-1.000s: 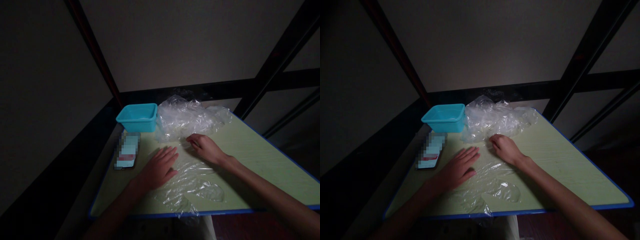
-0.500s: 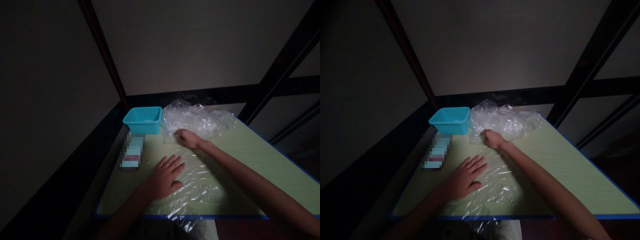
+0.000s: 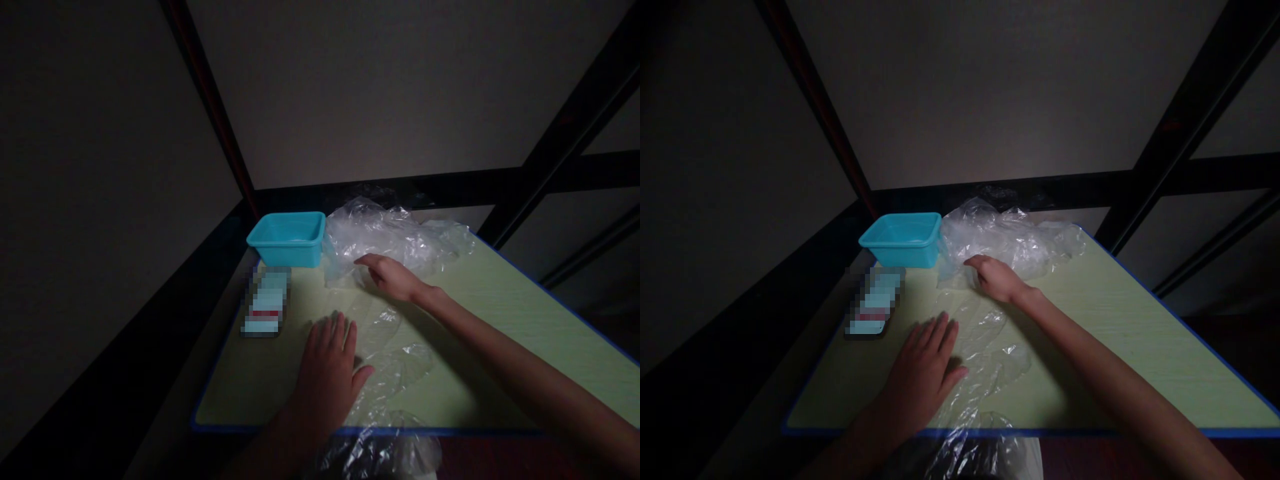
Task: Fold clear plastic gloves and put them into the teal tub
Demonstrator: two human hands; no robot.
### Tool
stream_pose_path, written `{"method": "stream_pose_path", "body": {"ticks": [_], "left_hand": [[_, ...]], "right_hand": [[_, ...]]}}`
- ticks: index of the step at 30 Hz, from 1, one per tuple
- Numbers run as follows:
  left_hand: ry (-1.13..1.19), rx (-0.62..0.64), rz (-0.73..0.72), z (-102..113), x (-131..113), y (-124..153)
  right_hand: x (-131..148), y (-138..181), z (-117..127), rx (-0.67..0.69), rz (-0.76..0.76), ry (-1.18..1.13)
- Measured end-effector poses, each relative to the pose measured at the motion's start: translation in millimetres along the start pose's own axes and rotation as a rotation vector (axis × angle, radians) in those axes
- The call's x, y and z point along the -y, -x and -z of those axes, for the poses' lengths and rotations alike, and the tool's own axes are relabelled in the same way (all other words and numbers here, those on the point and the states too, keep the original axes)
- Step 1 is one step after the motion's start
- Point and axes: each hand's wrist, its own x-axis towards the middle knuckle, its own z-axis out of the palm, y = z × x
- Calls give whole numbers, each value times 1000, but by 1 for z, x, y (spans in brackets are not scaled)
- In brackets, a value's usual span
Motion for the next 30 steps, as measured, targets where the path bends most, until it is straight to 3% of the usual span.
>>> {"method": "stream_pose_path", "body": {"ticks": [4, 7, 9, 15, 22, 26, 30], "left_hand": [[49, 37, -371, 7, 19, -27], [58, 111, -490, -2, 29, -41], [53, 109, -466, -10, 28, -45], [21, 4, -205, -23, 4, -47], [27, -26, -141, -21, -3, -54], [24, -26, -144, -22, -1, -54], [48, -20, -153, -24, 1, -55]], "right_hand": [[11, 9, -1, 107, 100, -20], [13, 7, -9, 191, 152, -14], [11, 0, -15, 222, 149, 7], [3, -29, -25, 220, 32, 114], [9, -41, -20, 83, -69, 136], [12, -47, -11, -50, -100, 12], [-2, -79, 21, -338, -181, -216]]}}
